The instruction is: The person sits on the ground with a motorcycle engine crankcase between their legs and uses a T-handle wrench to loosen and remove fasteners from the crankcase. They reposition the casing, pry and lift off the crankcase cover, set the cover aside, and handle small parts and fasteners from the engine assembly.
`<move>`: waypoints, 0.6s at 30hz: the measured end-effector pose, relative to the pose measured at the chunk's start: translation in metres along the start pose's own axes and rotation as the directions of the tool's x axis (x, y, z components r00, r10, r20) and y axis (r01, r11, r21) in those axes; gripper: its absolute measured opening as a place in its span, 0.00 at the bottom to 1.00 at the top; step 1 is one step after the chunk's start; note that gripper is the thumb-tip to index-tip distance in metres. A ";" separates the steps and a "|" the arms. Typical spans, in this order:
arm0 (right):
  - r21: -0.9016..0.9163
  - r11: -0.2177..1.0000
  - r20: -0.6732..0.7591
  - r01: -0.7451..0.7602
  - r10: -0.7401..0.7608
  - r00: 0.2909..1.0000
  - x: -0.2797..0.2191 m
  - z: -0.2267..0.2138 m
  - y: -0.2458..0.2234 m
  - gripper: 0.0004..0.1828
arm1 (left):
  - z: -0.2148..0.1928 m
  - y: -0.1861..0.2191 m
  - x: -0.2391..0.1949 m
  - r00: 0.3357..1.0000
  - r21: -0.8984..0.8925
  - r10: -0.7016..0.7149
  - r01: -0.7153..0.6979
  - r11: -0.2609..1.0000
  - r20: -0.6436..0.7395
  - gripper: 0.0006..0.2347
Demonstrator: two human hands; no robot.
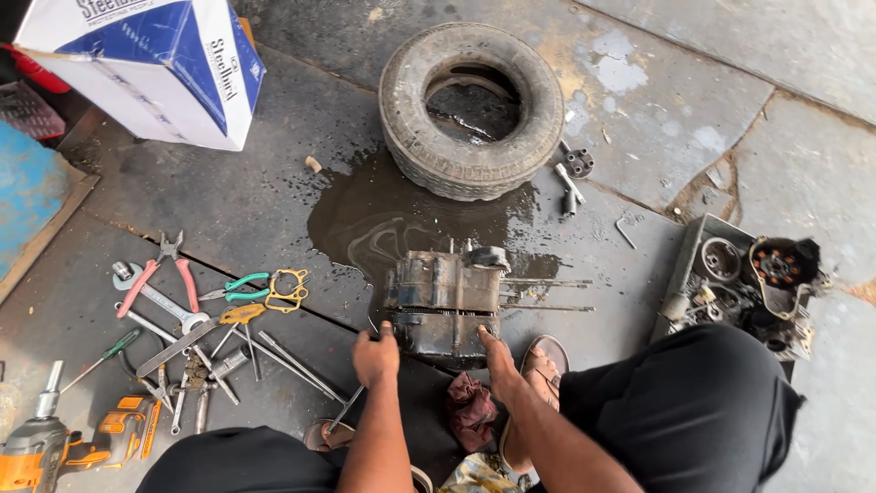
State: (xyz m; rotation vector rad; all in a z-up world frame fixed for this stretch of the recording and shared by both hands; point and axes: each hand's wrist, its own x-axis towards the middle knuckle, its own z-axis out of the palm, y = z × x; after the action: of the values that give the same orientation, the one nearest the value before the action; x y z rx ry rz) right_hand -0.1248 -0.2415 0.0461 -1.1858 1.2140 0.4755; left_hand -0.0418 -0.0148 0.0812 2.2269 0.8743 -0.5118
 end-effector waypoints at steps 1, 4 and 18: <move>0.033 0.999 -0.003 0.019 -0.019 1.000 0.002 0.001 0.001 0.52 | -0.001 -0.003 0.014 0.998 -0.080 -0.032 0.027 0.996 -0.059 0.19; 0.078 0.996 0.008 0.050 -0.051 0.999 -0.007 0.000 0.005 0.55 | -0.021 0.002 0.048 0.991 -0.116 -0.083 0.071 0.991 -0.107 0.15; -0.053 0.993 -0.146 0.109 -0.116 0.982 0.061 -0.021 0.034 0.49 | -0.108 0.008 0.247 0.914 0.811 0.403 -0.273 0.518 0.050 0.16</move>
State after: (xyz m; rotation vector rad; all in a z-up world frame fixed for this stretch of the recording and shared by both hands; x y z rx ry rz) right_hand -0.1413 -0.2646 -0.0209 -1.3398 1.2609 0.3355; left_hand 0.1475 0.1671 0.0199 3.2242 0.2021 -0.6418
